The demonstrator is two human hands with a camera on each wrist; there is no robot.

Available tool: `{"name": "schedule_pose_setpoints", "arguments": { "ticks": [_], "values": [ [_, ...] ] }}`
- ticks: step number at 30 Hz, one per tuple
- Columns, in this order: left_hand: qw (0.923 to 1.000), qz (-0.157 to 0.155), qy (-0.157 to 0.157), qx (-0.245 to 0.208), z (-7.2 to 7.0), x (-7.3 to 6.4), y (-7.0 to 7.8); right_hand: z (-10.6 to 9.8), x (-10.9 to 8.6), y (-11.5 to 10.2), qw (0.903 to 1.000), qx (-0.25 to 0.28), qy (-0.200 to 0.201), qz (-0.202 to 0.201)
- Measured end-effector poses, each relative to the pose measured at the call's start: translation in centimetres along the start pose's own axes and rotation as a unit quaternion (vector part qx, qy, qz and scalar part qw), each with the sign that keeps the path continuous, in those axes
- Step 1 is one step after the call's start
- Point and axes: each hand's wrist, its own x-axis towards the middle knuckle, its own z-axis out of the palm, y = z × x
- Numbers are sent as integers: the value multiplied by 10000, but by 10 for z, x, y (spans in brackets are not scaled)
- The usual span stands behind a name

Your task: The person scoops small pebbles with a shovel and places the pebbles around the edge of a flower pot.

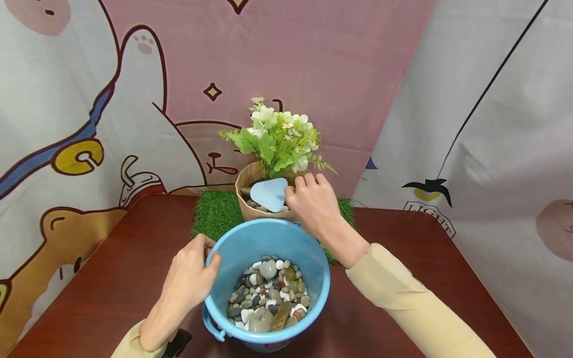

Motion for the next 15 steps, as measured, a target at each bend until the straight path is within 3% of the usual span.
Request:
{"name": "schedule_pose_setpoints", "arguments": {
  "ticks": [5,15],
  "values": [
    [10000,-20,-28,-2,-1,0,1,-19,-10,0,9994,279,216,-62],
    [10000,-39,-90,0,-1,0,1,-57,-21,-11,9977,450,-272,-426]
  ]
}}
